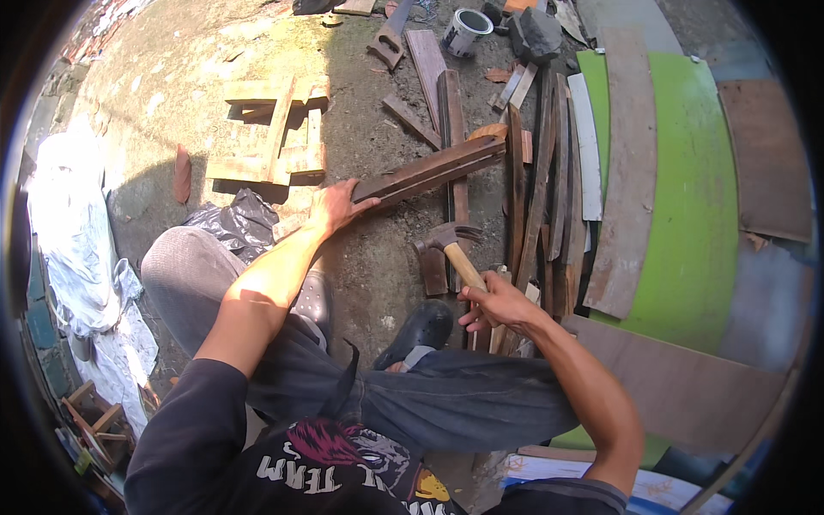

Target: The person sits on the ground and uses a hammer to drive nails into small wooden planks. They repeatedly pick up planks, position them, hammer nails, and set them aside.

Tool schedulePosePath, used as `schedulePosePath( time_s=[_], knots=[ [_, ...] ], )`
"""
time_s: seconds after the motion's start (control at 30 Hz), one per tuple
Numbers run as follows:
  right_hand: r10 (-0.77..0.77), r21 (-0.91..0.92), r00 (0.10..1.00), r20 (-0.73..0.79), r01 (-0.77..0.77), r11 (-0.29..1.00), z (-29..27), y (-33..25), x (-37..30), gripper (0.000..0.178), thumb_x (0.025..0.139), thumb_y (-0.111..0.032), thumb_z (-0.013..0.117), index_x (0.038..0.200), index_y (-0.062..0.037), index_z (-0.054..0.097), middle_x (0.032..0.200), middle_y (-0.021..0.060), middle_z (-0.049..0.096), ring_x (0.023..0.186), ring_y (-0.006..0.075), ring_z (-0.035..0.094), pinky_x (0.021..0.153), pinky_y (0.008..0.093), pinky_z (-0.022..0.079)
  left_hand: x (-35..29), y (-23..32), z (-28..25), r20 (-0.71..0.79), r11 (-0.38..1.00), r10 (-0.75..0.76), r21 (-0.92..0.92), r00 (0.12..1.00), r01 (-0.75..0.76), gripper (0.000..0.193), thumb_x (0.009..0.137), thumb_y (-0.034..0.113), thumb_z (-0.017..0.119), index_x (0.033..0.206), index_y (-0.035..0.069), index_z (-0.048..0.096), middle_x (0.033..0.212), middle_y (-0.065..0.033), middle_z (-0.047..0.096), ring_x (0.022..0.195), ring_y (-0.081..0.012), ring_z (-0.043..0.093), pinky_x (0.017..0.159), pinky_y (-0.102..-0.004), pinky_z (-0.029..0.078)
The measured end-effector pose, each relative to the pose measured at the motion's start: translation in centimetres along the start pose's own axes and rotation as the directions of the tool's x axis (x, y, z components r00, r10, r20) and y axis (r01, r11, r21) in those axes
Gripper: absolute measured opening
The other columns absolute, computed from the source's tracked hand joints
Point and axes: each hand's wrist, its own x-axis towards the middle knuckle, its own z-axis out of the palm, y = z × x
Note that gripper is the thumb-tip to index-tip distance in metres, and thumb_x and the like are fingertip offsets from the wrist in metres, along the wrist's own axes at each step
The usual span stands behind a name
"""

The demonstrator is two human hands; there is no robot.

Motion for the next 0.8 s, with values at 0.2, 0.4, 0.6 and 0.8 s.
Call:
schedulePosePath(
  time_s=[0.2,0.4,0.6,0.8],
  knots=[
    [-0.264,-0.325,0.92,-0.29,0.165,0.931,1.0,1.2,3.9,0.046,0.095,-0.033,0.067,0.121,0.0006,0.05,0.073,0.0058,0.064,0.046,0.0135,0.057,0.042,0.0302,0.046,-0.2,1.6,-2.9,0.202,0.982,-0.102,-0.134,0.974,0.13,0.081,0.086,0.072,0.057,0.125,0.002,0.066,0.105,-0.0263,0.071,0.105,-0.0398,0.068,0.093,-0.0475,0.052],
    [-0.473,-0.282,0.778,-0.413,0.385,0.879,3.6,1.1,8.2,0.039,0.099,-0.038,0.06,0.112,-0.002,0.057,0.068,0.0064,0.062,0.053,0.0141,0.06,0.046,0.031,0.045,-2.5,-0.1,-2.1,0.209,0.985,-0.095,-0.124,0.973,0.122,0.074,0.087,0.069,0.058,0.127,0.007,0.066,0.112,-0.0255,0.069,0.11,-0.0401,0.065,0.096,-0.0474,0.05],
    [-0.548,0.185,0.782,-0.295,0.61,0.771,8.5,-2.0,10.5,0.025,0.1,-0.025,0.059,0.099,-0.0026,0.048,0.076,0.0081,0.065,0.06,0.0142,0.063,0.048,0.029,0.048,-4.7,-2.1,-3.7,0.317,0.997,-0.042,-0.041,0.948,0.058,0.077,0.088,0.068,0.057,0.136,0.008,0.058,0.118,-0.0259,0.067,0.115,-0.04,0.062,0.1,-0.046,0.048],
    [-0.483,-0.188,0.792,-0.374,0.445,0.875,8.7,0.1,12.6,0.034,0.092,-0.029,0.068,0.103,-0.0003,0.053,0.07,0.0146,0.064,0.06,0.0277,0.066,0.053,0.0404,0.049,-4.8,-2.6,-6.9,0.412,0.988,-0.11,0.143,0.905,0.055,0.083,0.087,0.074,0.051,0.138,0.009,0.057,0.123,-0.0262,0.064,0.119,-0.0406,0.059,0.107,-0.0466,0.042]
  ],
)
